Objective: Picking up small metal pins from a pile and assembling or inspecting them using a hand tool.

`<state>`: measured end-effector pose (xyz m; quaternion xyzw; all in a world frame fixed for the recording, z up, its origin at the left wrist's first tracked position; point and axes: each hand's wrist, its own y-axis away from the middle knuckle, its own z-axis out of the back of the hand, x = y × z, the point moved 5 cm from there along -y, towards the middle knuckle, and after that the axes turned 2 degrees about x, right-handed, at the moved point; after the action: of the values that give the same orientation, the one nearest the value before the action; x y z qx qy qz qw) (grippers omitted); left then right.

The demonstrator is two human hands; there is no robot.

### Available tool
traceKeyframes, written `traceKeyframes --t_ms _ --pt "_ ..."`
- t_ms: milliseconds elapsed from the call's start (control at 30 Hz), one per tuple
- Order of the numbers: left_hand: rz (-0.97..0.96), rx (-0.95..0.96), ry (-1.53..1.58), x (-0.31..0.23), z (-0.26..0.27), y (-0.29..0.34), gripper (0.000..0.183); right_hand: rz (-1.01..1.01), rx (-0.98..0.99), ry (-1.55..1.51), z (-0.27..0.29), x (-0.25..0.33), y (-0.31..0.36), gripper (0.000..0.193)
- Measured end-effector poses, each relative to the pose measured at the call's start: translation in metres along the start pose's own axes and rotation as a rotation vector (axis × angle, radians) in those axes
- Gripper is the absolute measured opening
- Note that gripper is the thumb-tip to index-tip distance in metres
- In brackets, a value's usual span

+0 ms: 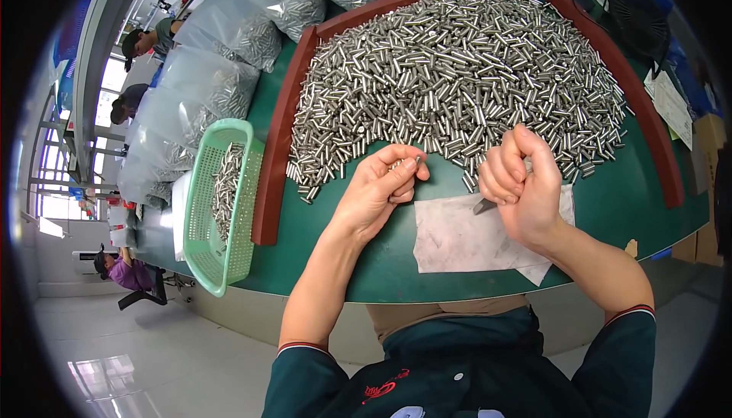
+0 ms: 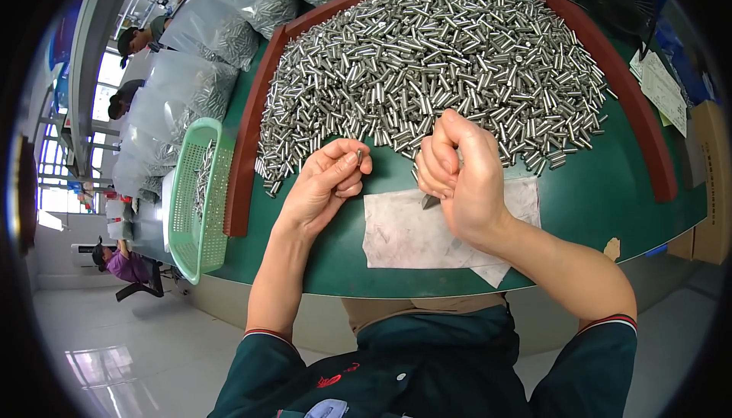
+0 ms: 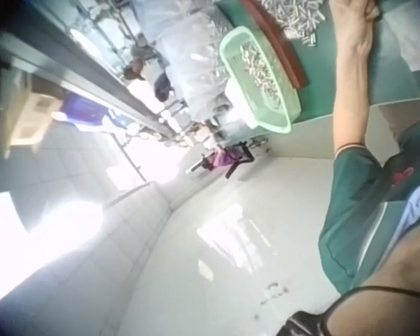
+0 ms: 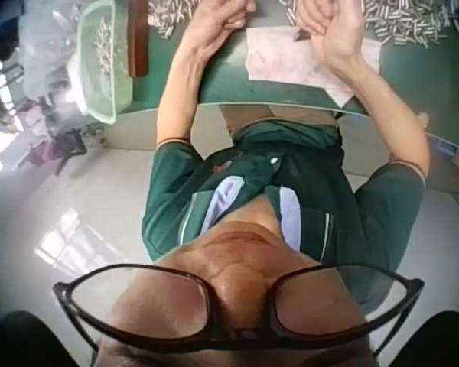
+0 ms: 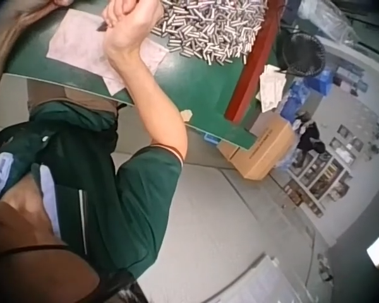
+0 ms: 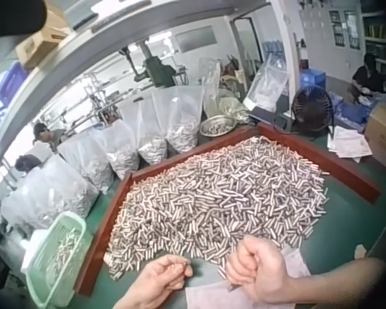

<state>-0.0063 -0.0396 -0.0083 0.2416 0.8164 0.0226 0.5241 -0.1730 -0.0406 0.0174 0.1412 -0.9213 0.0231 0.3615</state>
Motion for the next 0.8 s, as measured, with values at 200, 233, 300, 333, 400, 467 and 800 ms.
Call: traceKeyframes --t_ms 200,233,300,333,400,467,800 --pt "0.005 -0.006 -0.020 0.001 0.000 -0.001 0.013 0.028 0.027 0.087 0.000 -0.002 0.001 0.042" --pt "0.010 -0.009 -0.015 0.002 0.001 -0.001 0.014 0.029 0.034 0.093 0.000 -0.002 0.001 0.042" --pt "0.013 -0.013 -0.009 0.001 0.001 0.000 0.014 0.033 0.032 0.092 0.000 -0.002 0.000 0.042" --pt "0.020 -0.010 -0.004 0.001 0.000 0.000 0.015 0.038 0.028 0.092 0.000 -0.002 0.000 0.042" --pt "0.026 -0.007 0.003 -0.001 -0.001 0.001 0.015 0.033 0.022 0.097 -0.001 -0.001 0.000 0.042" --pt "0.045 -0.005 0.040 -0.001 -0.002 0.001 0.018 0.024 0.016 0.100 0.000 -0.002 0.000 0.042" --pt "-0.016 -0.092 0.272 -0.014 0.009 0.003 0.025 0.025 0.000 0.087 0.002 -0.002 -0.001 0.042"
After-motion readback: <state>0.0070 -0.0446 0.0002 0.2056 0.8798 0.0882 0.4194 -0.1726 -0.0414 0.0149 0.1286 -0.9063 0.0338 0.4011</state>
